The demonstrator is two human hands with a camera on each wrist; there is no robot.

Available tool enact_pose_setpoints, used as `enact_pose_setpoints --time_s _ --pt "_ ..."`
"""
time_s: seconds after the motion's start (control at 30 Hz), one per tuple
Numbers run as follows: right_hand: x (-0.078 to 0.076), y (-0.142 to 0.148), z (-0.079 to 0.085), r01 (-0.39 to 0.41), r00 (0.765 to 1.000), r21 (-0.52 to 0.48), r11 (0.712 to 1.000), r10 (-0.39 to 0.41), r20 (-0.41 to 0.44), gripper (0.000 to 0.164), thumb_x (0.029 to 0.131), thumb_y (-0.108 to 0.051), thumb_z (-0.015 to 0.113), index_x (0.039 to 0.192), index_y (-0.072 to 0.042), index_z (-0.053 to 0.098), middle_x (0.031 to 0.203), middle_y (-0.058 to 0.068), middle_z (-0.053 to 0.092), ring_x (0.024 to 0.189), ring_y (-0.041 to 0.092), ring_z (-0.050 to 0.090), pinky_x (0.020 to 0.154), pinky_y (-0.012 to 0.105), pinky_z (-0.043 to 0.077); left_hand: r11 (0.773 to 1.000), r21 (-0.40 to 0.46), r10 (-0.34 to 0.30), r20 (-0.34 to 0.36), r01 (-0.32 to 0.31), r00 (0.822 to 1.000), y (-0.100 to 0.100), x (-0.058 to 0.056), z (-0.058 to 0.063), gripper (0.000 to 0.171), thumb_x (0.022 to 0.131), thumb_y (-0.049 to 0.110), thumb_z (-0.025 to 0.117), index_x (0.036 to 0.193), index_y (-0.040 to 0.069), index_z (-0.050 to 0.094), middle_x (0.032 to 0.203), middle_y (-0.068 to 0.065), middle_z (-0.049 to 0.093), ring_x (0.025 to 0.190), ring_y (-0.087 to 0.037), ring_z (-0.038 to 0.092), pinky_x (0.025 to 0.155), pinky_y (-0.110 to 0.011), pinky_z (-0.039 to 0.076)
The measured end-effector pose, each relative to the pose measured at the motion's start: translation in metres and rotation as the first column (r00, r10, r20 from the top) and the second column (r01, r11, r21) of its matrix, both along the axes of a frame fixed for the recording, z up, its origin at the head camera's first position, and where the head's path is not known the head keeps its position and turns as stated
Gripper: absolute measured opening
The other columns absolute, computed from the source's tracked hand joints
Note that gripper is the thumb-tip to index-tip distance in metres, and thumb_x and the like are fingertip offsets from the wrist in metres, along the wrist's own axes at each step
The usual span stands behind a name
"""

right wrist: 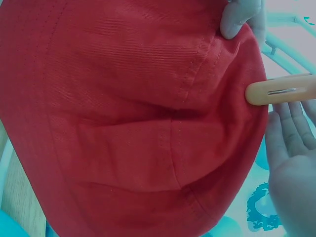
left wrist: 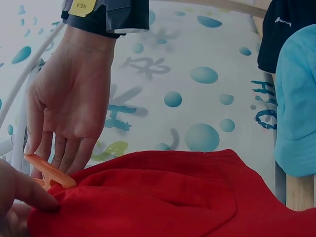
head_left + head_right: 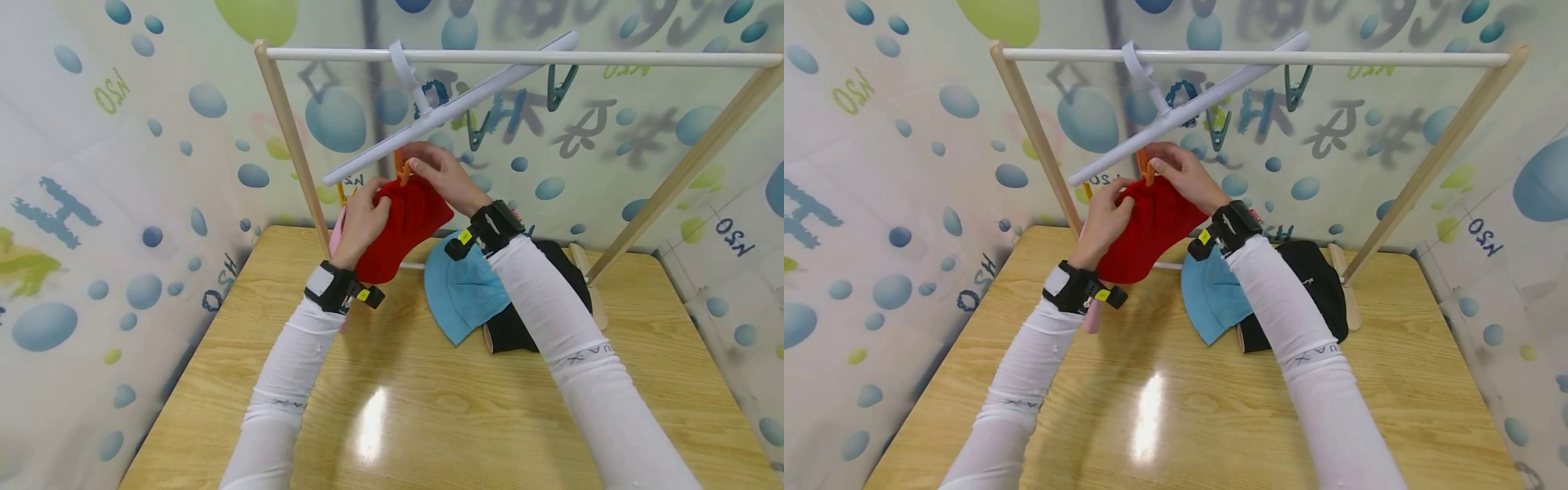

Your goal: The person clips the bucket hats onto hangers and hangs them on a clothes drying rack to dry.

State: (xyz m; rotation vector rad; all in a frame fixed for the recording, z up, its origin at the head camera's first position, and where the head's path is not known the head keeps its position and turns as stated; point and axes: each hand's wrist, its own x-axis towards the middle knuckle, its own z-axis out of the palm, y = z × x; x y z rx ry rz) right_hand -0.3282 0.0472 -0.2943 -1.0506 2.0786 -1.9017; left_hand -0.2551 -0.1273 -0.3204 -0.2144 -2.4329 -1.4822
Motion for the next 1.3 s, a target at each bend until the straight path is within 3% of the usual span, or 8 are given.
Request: enact_pose_setpoints --time_s 0.17,0.47,0.73,0.9,1.1,1.3 --pt "0.000 0.001 -0.001 -0.003 1.000 -0.001 1.000 0.003 -0.001 0.039 0.100 -0.007 0.047 0.138 0.002 0.045 0.136 0.016 0.049 0.121 0.027 0.045 0.102 0.039 0.037 1.000 -0.022 -0.020 0.023 0.021 1.000 0.000 0.001 0.000 0.030 0.097 0.011 0.047 0.125 0.006 0.056 0.109 -0.012 0.064 0.084 -0.026 0.061 0.074 -0.039 0.052" --pt "-0.005 0.006 -0.007 0.008 0.999 -0.026 1.000 -0.009 -0.042 0.039 0.100 -0.007 0.047 0.138 0.002 0.045 0.134 0.017 0.051 0.122 0.027 0.046 0.104 0.039 0.035 0.990 -0.136 -0.024 0.044 0.030 0.999 0.001 0.001 0.001 0.035 0.094 0.012 0.052 0.129 0.007 0.052 0.112 -0.011 0.066 0.086 -0.025 0.063 0.076 -0.039 0.052" --pt "-0.008 0.021 -0.013 0.028 0.998 -0.034 0.999 -0.030 -0.047 0.040 0.100 -0.003 0.047 0.139 0.005 0.042 0.136 0.021 0.049 0.124 0.033 0.046 0.106 0.041 0.034 0.995 -0.075 -0.056 0.085 0.063 0.995 0.001 0.004 0.000 0.038 0.093 0.010 0.055 0.130 0.004 0.048 0.120 -0.015 0.061 0.098 -0.029 0.062 0.083 -0.039 0.052" --pt "-0.010 0.034 -0.018 0.046 0.997 -0.006 0.999 -0.047 -0.057 0.040 0.100 -0.006 0.048 0.138 0.005 0.042 0.131 0.017 0.052 0.122 0.031 0.048 0.104 0.038 0.036 0.997 -0.033 -0.072 0.056 0.074 0.996 -0.001 0.004 0.002 0.036 0.093 0.006 0.055 0.128 0.001 0.048 0.121 -0.017 0.059 0.102 -0.030 0.059 0.088 -0.037 0.050" --pt "-0.011 0.046 -0.024 0.075 0.996 0.024 0.997 -0.073 -0.055 0.037 0.100 -0.008 0.050 0.135 0.004 0.046 0.131 0.021 0.051 0.120 0.028 0.049 0.103 0.040 0.037 0.994 0.015 -0.109 -0.055 0.110 0.992 0.000 0.005 0.007 0.034 0.091 -0.002 0.054 0.124 -0.005 0.049 0.121 -0.020 0.057 0.109 -0.035 0.056 0.091 -0.039 0.048" --pt "-0.010 0.058 -0.028 0.079 0.995 0.040 0.996 -0.076 -0.070 0.035 0.100 -0.006 0.049 0.133 0.006 0.047 0.129 0.024 0.052 0.119 0.028 0.050 0.102 0.038 0.038 0.995 -0.021 -0.103 -0.104 0.101 0.989 0.002 0.011 0.015 0.031 0.090 -0.003 0.054 0.121 -0.006 0.052 0.119 -0.019 0.057 0.107 -0.031 0.057 0.091 -0.034 0.048"
